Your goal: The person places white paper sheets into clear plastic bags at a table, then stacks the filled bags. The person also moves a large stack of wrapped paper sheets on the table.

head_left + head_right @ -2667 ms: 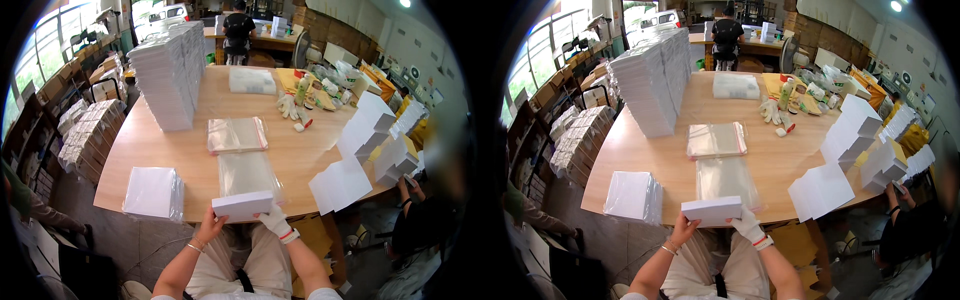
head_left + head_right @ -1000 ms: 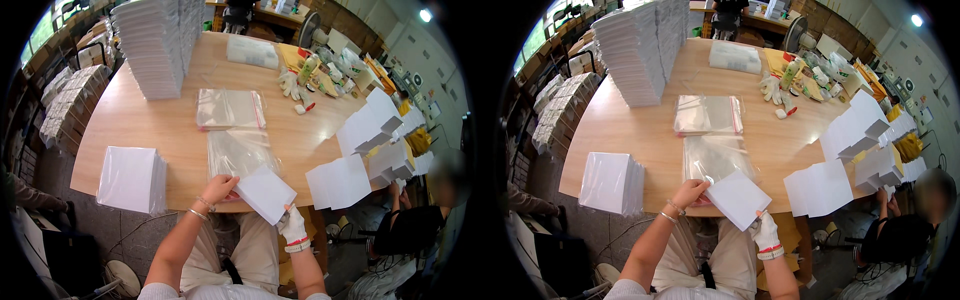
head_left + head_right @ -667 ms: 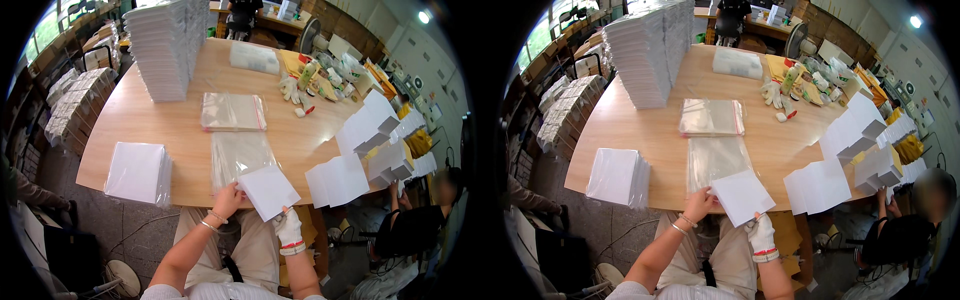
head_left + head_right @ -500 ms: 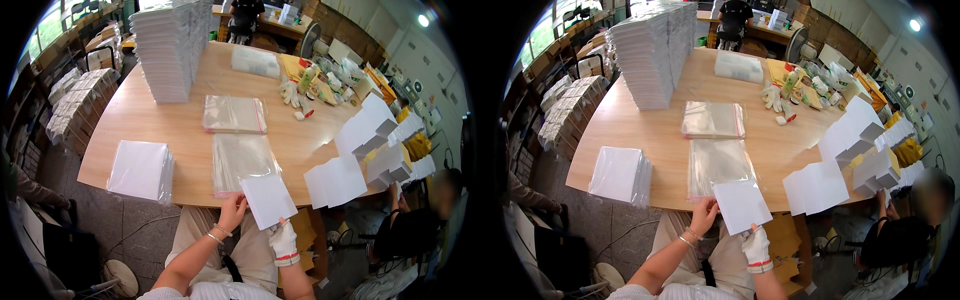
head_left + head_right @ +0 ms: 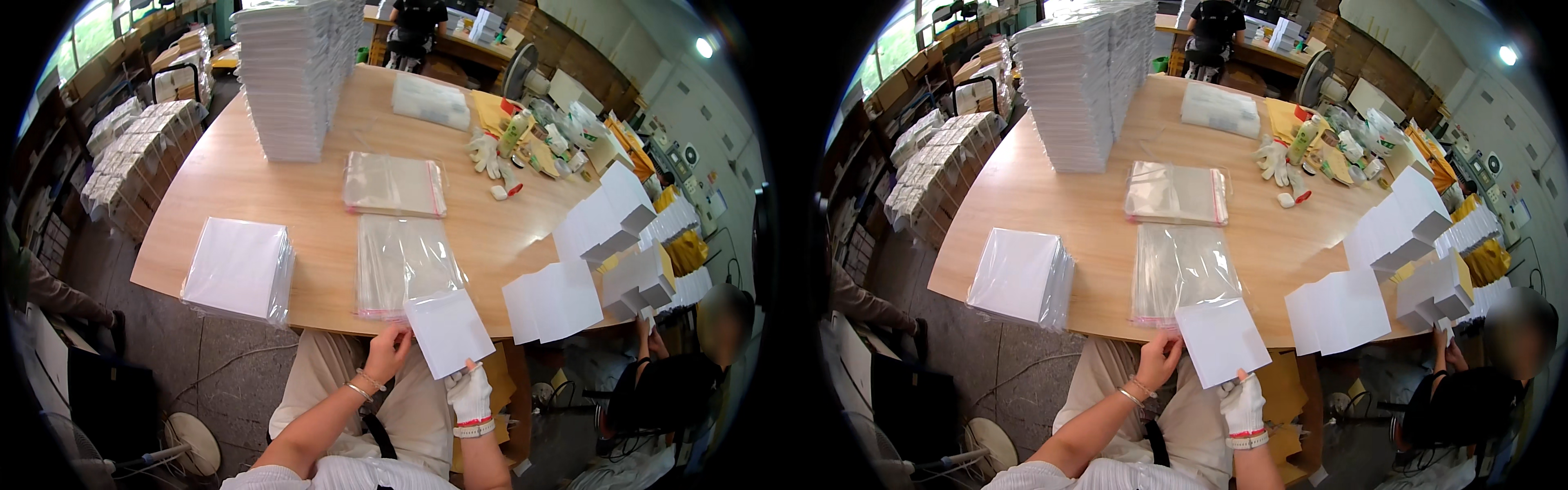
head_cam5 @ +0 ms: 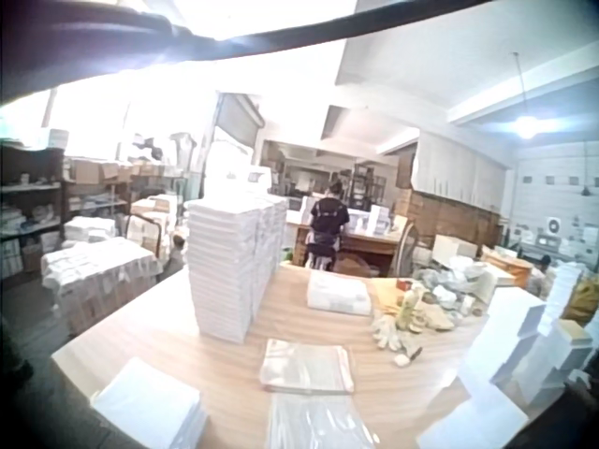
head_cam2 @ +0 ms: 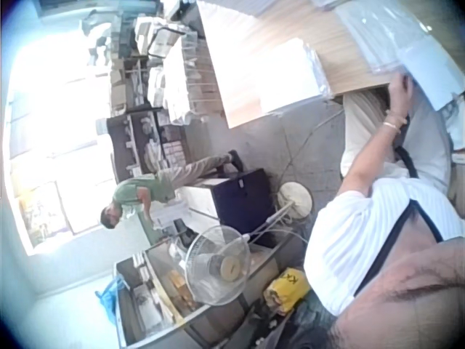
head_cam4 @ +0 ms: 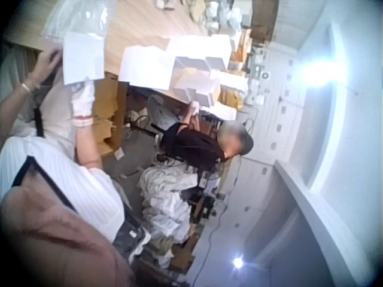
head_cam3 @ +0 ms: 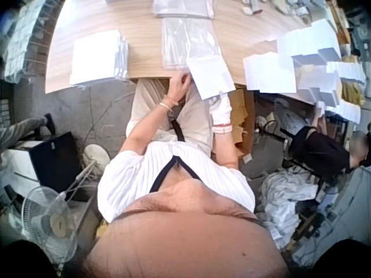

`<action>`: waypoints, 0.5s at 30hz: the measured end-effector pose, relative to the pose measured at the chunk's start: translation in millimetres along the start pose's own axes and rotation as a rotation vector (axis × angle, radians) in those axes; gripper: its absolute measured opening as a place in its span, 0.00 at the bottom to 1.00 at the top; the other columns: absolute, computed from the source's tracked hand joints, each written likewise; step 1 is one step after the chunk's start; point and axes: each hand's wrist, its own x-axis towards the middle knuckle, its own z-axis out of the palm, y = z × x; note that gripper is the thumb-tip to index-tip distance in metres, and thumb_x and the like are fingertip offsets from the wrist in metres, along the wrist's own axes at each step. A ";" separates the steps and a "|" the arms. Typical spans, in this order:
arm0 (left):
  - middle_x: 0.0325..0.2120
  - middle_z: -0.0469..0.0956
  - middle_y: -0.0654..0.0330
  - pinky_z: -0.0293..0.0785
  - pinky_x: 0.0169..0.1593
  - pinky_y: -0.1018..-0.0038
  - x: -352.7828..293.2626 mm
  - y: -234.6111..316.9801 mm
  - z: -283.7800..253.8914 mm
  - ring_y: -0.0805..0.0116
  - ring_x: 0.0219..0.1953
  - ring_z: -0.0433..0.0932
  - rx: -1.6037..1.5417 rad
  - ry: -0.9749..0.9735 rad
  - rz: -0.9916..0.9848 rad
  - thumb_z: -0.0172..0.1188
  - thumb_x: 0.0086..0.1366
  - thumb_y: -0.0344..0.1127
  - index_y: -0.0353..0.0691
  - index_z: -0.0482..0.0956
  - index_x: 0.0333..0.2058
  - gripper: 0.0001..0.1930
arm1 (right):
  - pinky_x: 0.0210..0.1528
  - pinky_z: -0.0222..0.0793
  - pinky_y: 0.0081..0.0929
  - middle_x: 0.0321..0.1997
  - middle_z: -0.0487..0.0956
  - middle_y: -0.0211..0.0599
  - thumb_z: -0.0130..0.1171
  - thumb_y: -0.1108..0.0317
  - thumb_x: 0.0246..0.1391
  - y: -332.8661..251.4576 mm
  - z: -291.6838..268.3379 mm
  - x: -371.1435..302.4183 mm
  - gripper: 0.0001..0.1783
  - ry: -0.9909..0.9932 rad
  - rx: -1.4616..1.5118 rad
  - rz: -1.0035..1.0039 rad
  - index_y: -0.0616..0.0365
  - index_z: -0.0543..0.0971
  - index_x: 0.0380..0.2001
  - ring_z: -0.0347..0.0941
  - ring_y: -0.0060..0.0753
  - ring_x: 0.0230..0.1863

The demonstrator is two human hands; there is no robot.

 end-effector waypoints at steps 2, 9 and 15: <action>0.23 0.76 0.54 0.74 0.32 0.75 -3.0 -4.6 18.2 0.65 0.27 0.78 -0.286 0.192 -0.037 0.54 0.56 0.25 0.32 0.72 0.31 0.04 | 0.28 0.64 0.23 0.25 0.67 0.24 0.50 0.66 0.50 4.6 7.2 -8.9 0.07 0.012 0.067 0.029 0.50 0.69 0.35 0.62 0.23 0.24; 0.23 0.77 0.51 0.72 0.32 0.73 -23.4 -27.2 23.5 0.68 0.28 0.77 -0.110 -0.136 -0.160 0.53 0.54 0.26 0.30 0.73 0.32 0.07 | 0.29 0.65 0.23 0.25 0.67 0.25 0.50 0.66 0.51 25.3 -10.1 -13.7 0.08 -0.131 0.078 0.131 0.51 0.68 0.36 0.62 0.24 0.24; 0.23 0.78 0.56 0.72 0.32 0.76 -39.2 -39.8 10.4 0.75 0.27 0.75 -0.327 -0.250 -0.276 0.55 0.53 0.27 0.30 0.75 0.30 0.06 | 0.28 0.63 0.27 0.25 0.67 0.25 0.52 0.63 0.49 45.4 -10.6 -21.4 0.12 -0.158 -0.068 0.019 0.54 0.67 0.37 0.62 0.23 0.24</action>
